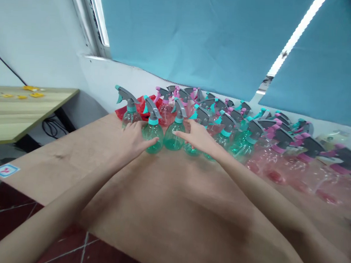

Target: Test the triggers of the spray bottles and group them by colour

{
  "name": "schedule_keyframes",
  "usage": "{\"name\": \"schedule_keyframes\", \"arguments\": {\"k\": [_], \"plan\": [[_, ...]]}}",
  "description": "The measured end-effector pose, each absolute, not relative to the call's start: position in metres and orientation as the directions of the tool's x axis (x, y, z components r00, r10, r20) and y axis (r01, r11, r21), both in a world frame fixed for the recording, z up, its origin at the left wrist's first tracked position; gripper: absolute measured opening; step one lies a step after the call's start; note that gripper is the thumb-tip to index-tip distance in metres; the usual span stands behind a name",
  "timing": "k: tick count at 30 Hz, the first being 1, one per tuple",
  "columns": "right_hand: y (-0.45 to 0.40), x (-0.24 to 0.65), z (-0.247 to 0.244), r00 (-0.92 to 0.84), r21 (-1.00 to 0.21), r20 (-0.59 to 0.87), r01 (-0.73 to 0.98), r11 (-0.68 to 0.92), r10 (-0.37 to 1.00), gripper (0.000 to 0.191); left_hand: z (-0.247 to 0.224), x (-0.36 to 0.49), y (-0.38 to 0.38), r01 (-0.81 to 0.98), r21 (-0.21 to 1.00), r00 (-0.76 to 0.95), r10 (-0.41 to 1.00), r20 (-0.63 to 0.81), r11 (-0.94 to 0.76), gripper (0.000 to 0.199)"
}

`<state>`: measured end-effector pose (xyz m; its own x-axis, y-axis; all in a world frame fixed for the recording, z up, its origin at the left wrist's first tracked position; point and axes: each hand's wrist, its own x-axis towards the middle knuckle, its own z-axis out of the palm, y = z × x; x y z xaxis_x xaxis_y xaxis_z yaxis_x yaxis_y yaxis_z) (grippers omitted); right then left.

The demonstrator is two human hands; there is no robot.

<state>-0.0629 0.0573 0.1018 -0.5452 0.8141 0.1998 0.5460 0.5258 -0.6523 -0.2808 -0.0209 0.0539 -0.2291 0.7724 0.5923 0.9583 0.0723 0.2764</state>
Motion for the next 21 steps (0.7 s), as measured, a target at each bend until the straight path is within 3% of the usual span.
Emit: {"name": "schedule_keyframes", "arguments": {"k": [3,6,13,21], "plan": [[0.065,-0.072,0.096,-0.534,-0.699,0.147,0.54,0.47,0.833,0.075,0.062,-0.283,-0.019,0.97,0.21,-0.222,0.783,0.581,0.119,0.055],[0.07,-0.08,0.094,-0.523,-0.672,0.126,0.58,0.46,0.843,0.071,0.066,-0.287,-0.016,0.974,0.181,-0.218,0.785,0.58,0.137,0.058],[0.075,-0.09,0.094,-0.516,-0.633,0.127,0.616,0.469,0.847,0.056,0.068,-0.292,-0.007,0.974,0.173,-0.22,0.807,0.548,0.148,0.06],[0.066,-0.084,0.097,-0.556,-0.641,0.096,0.6,0.479,0.825,0.062,0.068,-0.288,-0.007,0.976,0.194,-0.194,0.799,0.569,0.098,0.056]]}}
